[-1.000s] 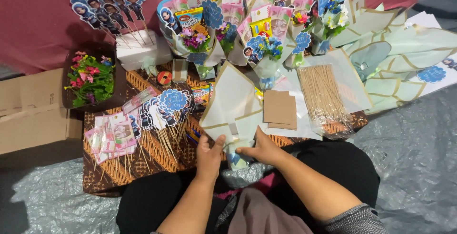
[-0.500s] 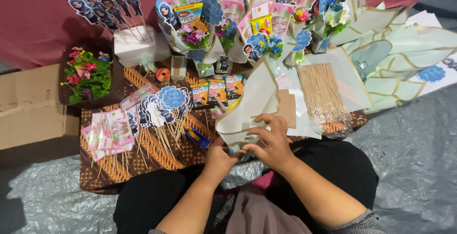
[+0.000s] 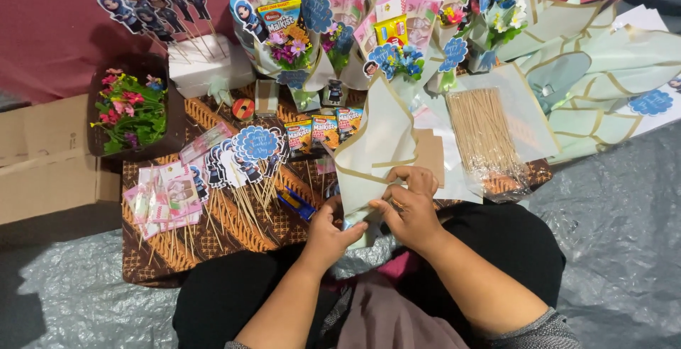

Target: Assembling a decorative bouquet by folding wrapping paper and securing it with tape.

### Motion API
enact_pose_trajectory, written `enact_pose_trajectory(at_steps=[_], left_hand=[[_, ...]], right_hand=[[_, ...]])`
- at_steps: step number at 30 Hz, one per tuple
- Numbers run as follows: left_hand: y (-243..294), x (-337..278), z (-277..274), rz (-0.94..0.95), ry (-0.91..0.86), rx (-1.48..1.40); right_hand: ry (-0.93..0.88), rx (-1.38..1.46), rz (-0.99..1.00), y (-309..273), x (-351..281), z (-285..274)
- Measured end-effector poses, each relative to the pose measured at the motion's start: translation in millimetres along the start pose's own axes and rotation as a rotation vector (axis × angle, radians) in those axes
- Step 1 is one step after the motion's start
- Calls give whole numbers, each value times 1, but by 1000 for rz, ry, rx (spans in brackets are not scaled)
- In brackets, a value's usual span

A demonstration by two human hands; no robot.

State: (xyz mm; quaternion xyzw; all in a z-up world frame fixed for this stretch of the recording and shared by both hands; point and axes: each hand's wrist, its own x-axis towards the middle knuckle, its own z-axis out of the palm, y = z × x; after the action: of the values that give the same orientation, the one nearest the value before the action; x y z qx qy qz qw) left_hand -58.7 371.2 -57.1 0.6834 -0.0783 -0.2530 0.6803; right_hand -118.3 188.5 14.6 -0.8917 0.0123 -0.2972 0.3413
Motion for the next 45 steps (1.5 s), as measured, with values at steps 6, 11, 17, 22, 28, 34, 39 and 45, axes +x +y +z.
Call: enact_pose_trajectory(at_steps=[6, 11, 17, 22, 28, 34, 39, 45], left_hand=[[-23, 5, -6, -28, -17, 76], [-44, 4, -4, 1, -25, 39], [-18, -2, 2, 47, 0, 212], [13, -11, 6, 70, 5, 277], [-47, 9, -8, 28, -71, 17], [-48, 11, -3, 106, -79, -219], [-27, 6, 6, 241, -79, -223], [-21, 3, 6, 255, -13, -175]], right_hand=[[-162, 52, 24, 10, 1, -6], [-131, 34, 34, 8, 0, -6], [-115, 87, 62, 3, 2, -8], [-71, 11, 44, -5, 4, -11], [178, 91, 58, 9, 4, -15], [72, 550, 365, 33, 3, -12], [12, 802, 863, 46, -17, 18], [-338, 976, 785, 13, -3, 14]])
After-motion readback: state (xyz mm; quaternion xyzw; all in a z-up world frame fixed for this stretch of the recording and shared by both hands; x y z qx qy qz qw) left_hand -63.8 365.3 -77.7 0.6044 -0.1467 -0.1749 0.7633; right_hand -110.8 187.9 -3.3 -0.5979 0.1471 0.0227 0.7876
